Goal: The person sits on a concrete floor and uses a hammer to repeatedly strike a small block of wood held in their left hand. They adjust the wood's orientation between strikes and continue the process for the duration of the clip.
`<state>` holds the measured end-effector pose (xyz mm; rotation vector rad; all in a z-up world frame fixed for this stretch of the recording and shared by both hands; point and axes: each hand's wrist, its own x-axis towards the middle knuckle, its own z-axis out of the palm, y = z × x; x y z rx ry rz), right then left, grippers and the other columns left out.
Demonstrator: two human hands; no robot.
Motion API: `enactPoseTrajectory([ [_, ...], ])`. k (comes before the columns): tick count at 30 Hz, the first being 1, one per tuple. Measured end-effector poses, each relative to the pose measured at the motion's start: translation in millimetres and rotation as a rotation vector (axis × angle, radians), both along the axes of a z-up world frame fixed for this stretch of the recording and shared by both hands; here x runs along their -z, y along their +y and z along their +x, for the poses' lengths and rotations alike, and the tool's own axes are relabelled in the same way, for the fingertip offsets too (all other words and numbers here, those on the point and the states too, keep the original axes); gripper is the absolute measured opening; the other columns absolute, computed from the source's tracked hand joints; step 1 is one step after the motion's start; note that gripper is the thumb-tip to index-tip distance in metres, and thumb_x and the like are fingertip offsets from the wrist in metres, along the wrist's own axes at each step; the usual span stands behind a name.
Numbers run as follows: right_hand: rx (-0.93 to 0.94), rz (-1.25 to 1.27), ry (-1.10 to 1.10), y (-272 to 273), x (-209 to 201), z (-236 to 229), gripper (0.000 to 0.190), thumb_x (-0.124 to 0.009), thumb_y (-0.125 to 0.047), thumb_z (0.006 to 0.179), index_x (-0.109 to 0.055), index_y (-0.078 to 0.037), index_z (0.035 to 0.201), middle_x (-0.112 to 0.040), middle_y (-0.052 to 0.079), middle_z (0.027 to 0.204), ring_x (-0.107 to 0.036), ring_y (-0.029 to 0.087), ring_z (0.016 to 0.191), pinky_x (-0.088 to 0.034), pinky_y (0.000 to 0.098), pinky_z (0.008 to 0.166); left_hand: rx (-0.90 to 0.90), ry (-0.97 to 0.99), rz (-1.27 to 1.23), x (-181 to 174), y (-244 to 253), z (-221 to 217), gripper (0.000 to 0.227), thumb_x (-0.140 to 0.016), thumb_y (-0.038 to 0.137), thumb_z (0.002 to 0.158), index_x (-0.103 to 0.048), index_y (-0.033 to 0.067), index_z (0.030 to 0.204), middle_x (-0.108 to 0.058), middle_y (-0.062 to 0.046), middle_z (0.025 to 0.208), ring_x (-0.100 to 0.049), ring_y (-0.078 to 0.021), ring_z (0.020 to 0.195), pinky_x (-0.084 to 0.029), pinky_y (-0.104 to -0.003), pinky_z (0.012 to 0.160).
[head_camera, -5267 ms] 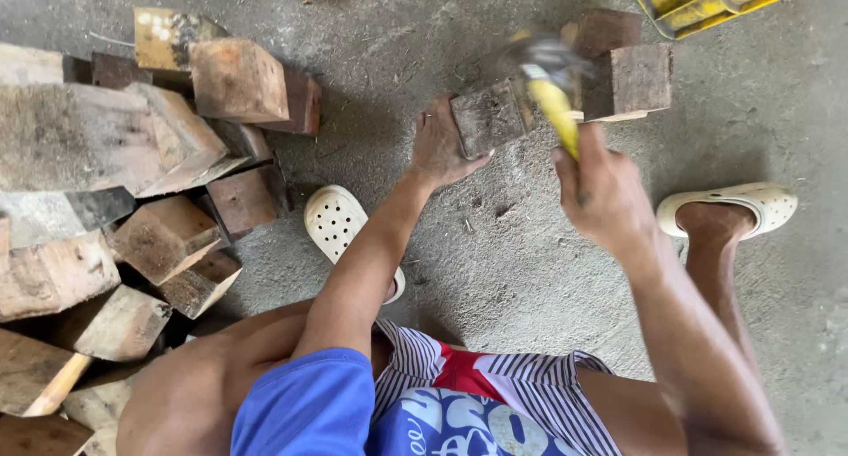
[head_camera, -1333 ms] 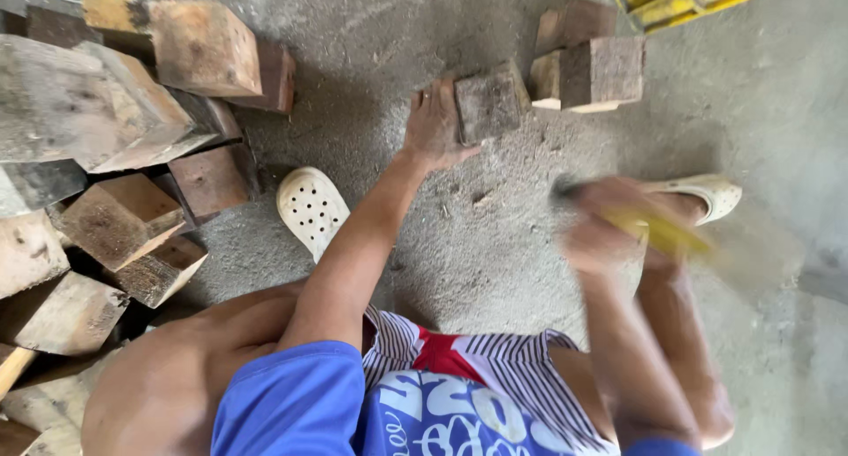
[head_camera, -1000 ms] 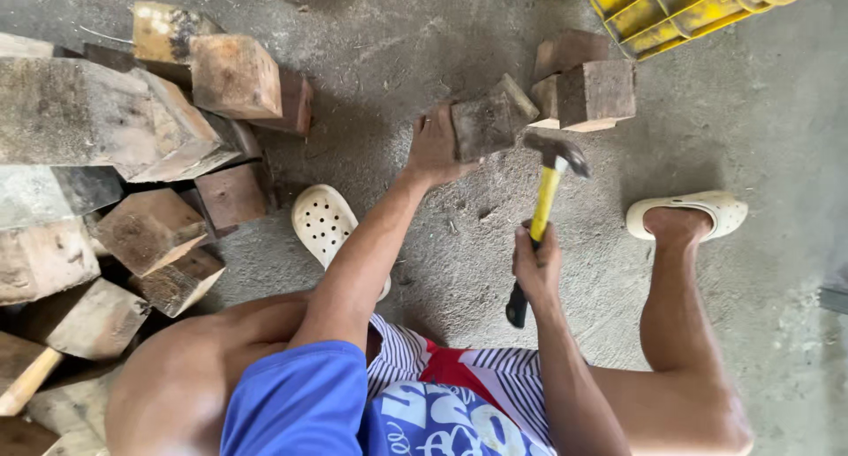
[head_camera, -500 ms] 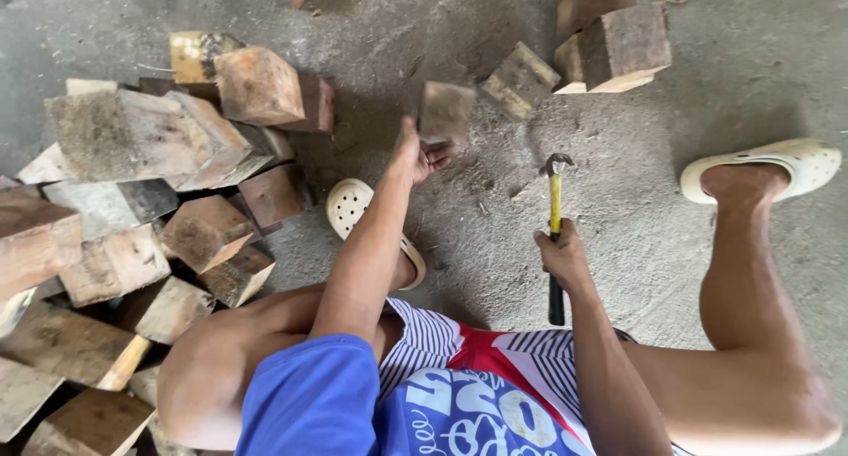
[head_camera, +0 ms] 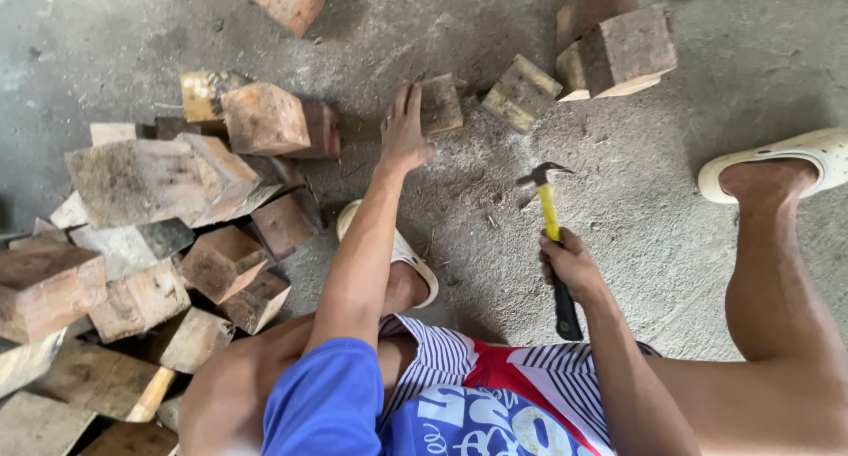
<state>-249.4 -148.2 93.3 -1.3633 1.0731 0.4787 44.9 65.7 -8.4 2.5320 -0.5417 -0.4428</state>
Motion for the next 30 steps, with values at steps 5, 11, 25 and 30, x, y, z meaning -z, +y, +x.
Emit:
enactPoseTrajectory([
  [5, 0.388, 0.442, -0.236, 2, 18, 59, 0.023, -0.052, -0.01, 0.105, -0.059, 0.001, 0.124, -0.053, 0.002, 0.069, -0.043, 0.009, 0.048, -0.039, 0.0218, 0.039, -0.124, 0.142, 0.127, -47, -6, -17, 0.128, -0.098, 0.044, 0.06, -0.021, 0.0204, 0.159, -0.036, -0.018, 0.157, -0.046, -0.0387, 0.141, -0.03, -0.068, 0.12],
  [11, 0.441, 0.262, -0.303, -4, 28, 61, 0.021, -0.052, -0.008, 0.103, -0.06, -0.005, 0.122, -0.053, 0.002, 0.07, -0.046, 0.01, 0.05, -0.042, 0.0239, 0.041, 0.189, 0.181, 0.244, -84, -13, -21, 0.145, -0.101, 0.05, 0.049, -0.012, 0.026, 0.161, -0.038, -0.02, 0.154, -0.048, -0.0423, 0.134, -0.03, -0.068, 0.113],
  [25, 0.341, 0.192, -0.019, -15, 76, -1, 0.011, -0.057, -0.014, 0.103, -0.059, -0.013, 0.114, -0.055, 0.002, 0.074, -0.051, 0.013, 0.055, -0.045, 0.0297, 0.045, -0.035, 0.719, -0.513, 43, 28, -38, 0.103, -0.077, 0.073, 0.07, -0.052, 0.0066, 0.145, -0.066, -0.018, 0.134, -0.061, -0.0352, 0.124, -0.05, -0.052, 0.11],
  [30, 0.285, 0.172, -0.058, -19, 85, -9, 0.014, -0.057, -0.015, 0.103, -0.054, -0.012, 0.116, -0.055, 0.002, 0.076, -0.051, 0.012, 0.055, -0.046, 0.0299, 0.045, -0.378, 0.204, -0.248, 21, 12, -86, 0.146, -0.099, 0.048, 0.05, -0.01, -0.0001, 0.154, -0.028, -0.03, 0.149, -0.037, -0.0441, 0.135, -0.035, -0.058, 0.11],
])
